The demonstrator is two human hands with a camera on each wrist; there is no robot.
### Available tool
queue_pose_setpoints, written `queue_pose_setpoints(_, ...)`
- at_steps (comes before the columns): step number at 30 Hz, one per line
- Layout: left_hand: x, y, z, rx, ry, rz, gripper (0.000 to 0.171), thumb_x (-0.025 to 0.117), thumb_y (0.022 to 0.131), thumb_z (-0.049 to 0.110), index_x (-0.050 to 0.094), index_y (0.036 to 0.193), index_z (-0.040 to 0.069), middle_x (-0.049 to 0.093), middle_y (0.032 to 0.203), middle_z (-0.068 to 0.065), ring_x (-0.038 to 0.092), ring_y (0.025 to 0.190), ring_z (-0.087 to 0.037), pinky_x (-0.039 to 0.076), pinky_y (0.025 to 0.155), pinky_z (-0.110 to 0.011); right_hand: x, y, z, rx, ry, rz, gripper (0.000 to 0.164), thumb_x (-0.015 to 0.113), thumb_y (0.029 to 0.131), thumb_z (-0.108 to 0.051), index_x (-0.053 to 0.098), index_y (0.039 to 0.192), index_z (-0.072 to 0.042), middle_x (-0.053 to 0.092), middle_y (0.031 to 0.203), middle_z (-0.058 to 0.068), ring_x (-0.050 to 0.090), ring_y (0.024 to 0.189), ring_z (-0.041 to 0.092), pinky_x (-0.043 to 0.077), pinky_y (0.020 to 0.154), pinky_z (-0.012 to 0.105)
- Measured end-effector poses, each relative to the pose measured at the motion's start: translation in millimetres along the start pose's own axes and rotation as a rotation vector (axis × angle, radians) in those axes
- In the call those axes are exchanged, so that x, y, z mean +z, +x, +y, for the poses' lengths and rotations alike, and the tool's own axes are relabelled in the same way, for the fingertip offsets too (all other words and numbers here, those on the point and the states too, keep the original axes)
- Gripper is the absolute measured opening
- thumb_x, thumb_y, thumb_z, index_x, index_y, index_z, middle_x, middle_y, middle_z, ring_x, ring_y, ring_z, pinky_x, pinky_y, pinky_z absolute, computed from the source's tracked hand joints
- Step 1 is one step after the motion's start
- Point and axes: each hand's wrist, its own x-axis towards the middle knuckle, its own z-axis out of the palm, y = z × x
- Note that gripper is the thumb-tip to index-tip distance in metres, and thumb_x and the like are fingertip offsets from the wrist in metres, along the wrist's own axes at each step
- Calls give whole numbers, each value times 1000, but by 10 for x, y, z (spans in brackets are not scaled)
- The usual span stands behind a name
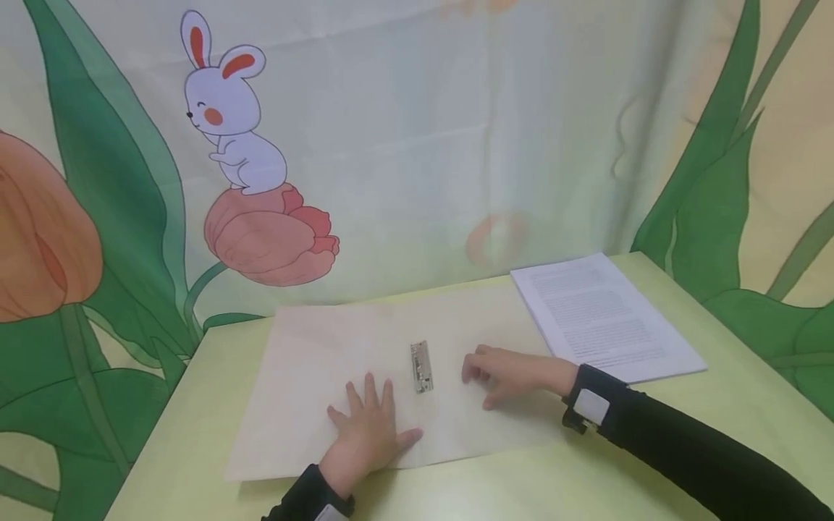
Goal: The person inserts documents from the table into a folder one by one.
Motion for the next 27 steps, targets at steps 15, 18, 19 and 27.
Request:
queue_pose_setpoints(15, 2, -22, 11, -4, 23, 17, 95, 56, 85, 71, 39, 149, 4, 23, 152, -28, 20, 136, -56, 18, 90, -77, 106, 411, -162, -55, 87, -35, 6, 71, 92, -22, 68, 97, -19, 56, 84, -14, 53, 81, 5, 43, 75, 19)
queue_pose_setpoints(18, 16, -19, 10, -4, 26, 13, 96, 55, 85, 73, 38, 150, 4, 23, 152, -27, 21, 136, -56, 18, 90, -78, 125, 504, -202, -47, 131, -54, 5, 69, 93, -23, 70, 97, -19, 59, 83, -16, 56, 79, 4, 45, 74, 19)
queue_pose_setpoints(19, 21, -13, 9, -3, 26, 15, 96, 55, 84, 73, 38, 150, 4, 23, 152, -27, 21, 136, -56, 18, 89, -78, 132, 531, -207, -35, 142, -59, 6, 69, 94, -24, 70, 97, -20, 60, 83, -17, 57, 78, 4, 45, 73, 19)
queue_pose_setpoints(27, 25, 11, 2, -3, 19, 15, 96, 55, 84, 73, 39, 150, 4, 23, 152, -27, 21, 136, -56, 19, 89, -78, 149, 630, -267, 120, 262, -27, 11, 68, 94, -28, 75, 93, -21, 65, 78, -12, 54, 66, 7, 43, 62, 20)
